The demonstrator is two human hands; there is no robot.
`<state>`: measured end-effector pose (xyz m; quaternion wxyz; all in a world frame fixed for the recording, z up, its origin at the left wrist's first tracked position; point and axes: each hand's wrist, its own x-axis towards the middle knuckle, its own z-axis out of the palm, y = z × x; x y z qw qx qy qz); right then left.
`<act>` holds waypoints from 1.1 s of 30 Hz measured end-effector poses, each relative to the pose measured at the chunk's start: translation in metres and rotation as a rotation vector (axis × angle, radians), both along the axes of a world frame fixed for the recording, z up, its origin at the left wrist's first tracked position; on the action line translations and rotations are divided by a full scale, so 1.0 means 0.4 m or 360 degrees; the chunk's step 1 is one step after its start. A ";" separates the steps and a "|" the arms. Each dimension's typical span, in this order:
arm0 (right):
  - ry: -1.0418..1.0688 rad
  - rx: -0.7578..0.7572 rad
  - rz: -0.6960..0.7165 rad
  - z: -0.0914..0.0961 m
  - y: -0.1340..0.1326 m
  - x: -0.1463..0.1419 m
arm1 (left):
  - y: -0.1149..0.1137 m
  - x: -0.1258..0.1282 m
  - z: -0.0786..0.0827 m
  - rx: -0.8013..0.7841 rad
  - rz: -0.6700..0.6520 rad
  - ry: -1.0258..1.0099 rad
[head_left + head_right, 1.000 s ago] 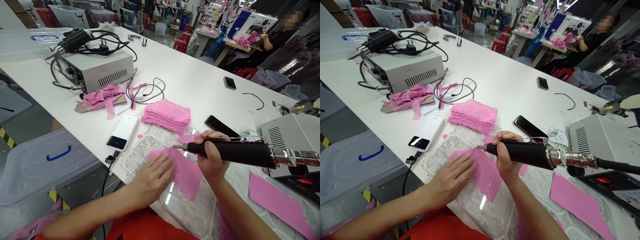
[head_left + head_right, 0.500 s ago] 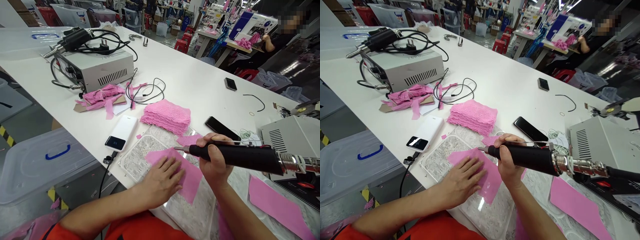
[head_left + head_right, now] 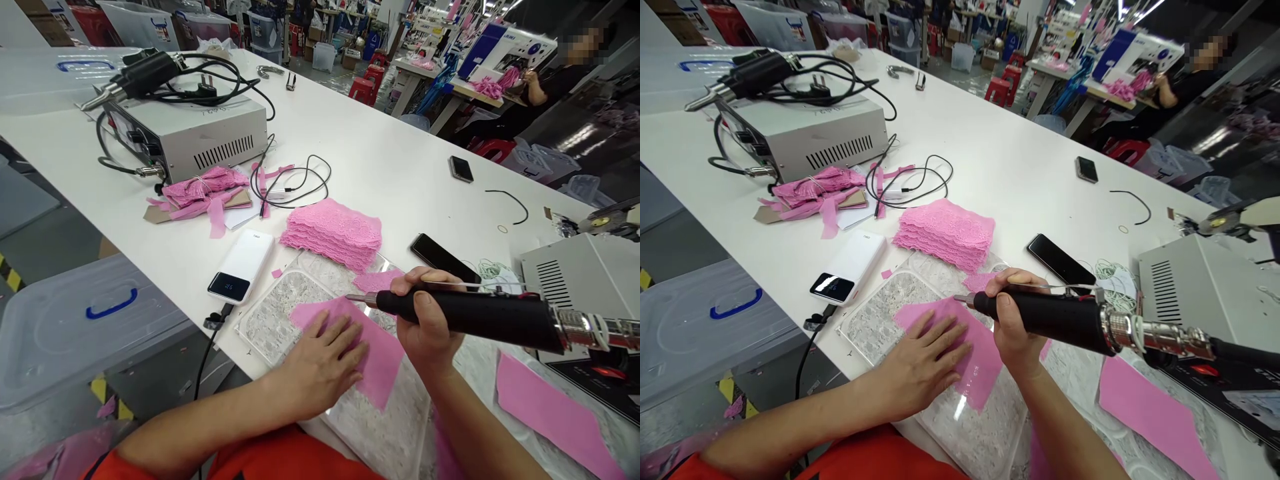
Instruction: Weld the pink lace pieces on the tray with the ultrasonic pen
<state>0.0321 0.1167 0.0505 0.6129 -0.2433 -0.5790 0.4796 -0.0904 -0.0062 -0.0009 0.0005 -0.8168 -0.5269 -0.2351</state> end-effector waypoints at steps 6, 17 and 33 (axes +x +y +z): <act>0.0014 0.0012 0.0042 -0.002 0.001 0.001 | -0.003 -0.002 0.005 -0.0040 -0.0001 0.0045; 0.0023 -0.0018 0.0061 -0.003 0.000 0.003 | -0.001 -0.004 0.006 0.0000 0.0021 0.0117; -0.0044 0.0040 0.0037 0.002 -0.006 -0.002 | -0.003 -0.002 0.006 0.0050 0.0031 0.0151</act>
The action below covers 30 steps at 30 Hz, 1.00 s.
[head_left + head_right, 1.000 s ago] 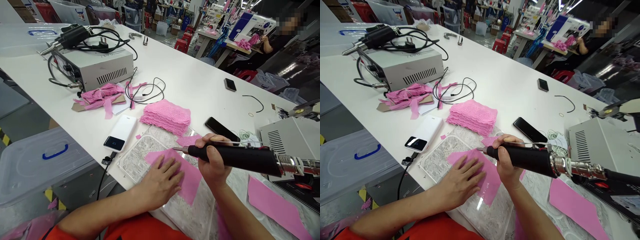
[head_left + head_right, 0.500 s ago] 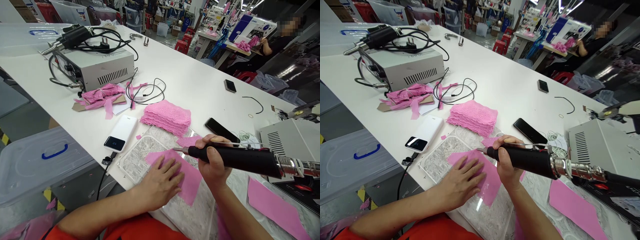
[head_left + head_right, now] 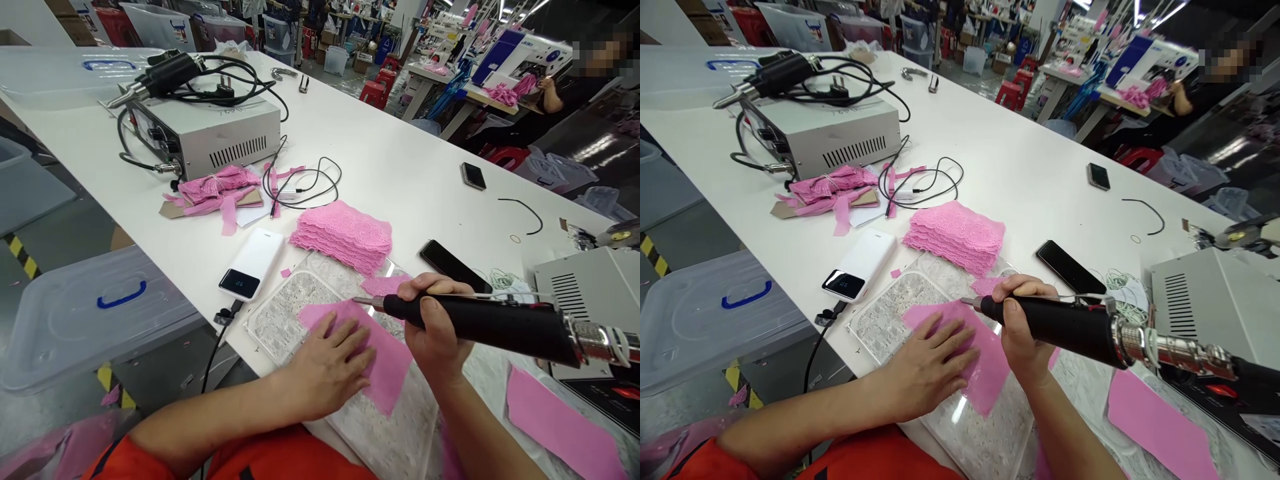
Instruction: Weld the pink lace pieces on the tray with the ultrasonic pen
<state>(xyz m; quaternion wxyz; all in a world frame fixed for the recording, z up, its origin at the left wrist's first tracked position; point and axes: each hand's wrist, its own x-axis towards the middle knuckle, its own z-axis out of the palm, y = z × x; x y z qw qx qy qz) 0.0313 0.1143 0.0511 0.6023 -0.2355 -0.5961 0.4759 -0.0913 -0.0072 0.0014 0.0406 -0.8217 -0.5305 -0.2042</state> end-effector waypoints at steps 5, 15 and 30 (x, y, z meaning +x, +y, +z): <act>0.0007 -0.0035 -0.0025 0.003 0.003 -0.002 | 0.001 0.004 -0.008 -0.0020 0.0014 -0.0048; 0.0156 -0.0141 0.0139 0.023 -0.037 -0.043 | -0.051 -0.016 0.008 0.0288 0.0136 -0.0252; -0.0052 -0.0058 0.0424 -0.001 -0.084 -0.115 | -0.119 -0.105 -0.014 0.0341 0.0505 -0.0161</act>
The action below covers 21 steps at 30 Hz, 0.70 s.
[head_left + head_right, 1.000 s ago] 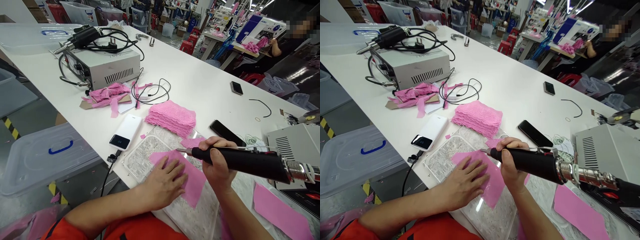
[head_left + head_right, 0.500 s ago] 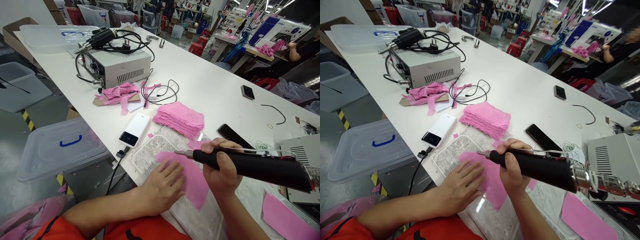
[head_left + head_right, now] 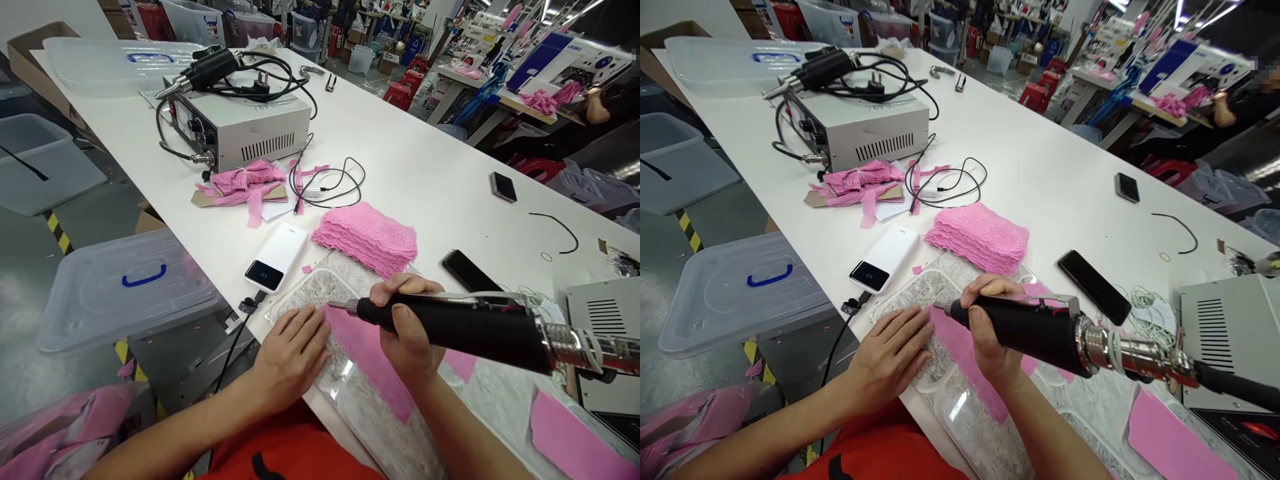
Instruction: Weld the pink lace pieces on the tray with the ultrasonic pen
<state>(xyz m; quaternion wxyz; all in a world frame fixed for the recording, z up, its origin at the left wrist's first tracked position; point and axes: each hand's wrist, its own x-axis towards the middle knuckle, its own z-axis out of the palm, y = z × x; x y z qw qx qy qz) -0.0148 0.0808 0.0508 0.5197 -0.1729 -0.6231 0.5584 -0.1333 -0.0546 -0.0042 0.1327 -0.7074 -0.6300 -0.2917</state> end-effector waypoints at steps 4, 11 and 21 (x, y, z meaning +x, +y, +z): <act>0.0000 0.0032 0.0012 0.001 -0.001 -0.004 | 0.001 -0.002 0.001 -0.0013 -0.0005 -0.0021; -0.0015 0.0061 0.0019 -0.003 0.000 -0.010 | 0.000 -0.004 -0.003 -0.0023 -0.0008 -0.0004; 0.0093 -0.0040 -0.0116 0.031 0.027 0.004 | 0.002 -0.008 0.002 -0.0029 -0.0031 -0.0010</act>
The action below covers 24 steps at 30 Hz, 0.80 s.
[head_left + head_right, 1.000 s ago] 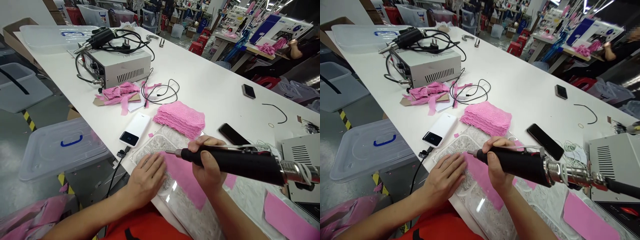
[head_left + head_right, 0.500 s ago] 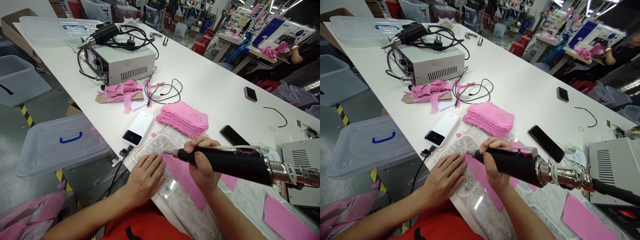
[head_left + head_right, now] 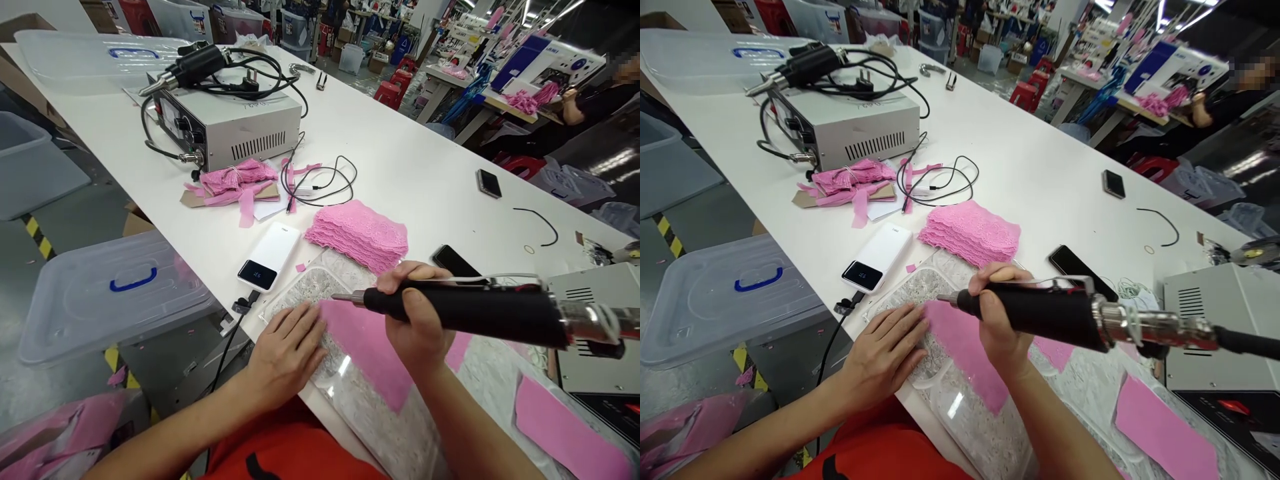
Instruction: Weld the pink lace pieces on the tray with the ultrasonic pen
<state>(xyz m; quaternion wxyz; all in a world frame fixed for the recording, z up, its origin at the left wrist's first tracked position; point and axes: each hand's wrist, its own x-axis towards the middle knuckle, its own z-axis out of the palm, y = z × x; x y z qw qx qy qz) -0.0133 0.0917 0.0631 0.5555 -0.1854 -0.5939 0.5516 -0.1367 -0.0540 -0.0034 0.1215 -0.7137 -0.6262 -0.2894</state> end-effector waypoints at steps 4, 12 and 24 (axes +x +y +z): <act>0.0049 -0.0071 -0.0065 0.007 0.016 0.026 | 0.006 -0.002 0.006 -0.0097 -0.0073 -0.0039; -0.0013 -0.0089 -0.0050 -0.014 0.002 0.030 | 0.013 -0.004 0.000 -0.0192 -0.0094 -0.0011; -0.0040 -0.0042 0.0000 -0.023 0.010 0.031 | 0.012 -0.003 -0.006 -0.0185 -0.0106 -0.0059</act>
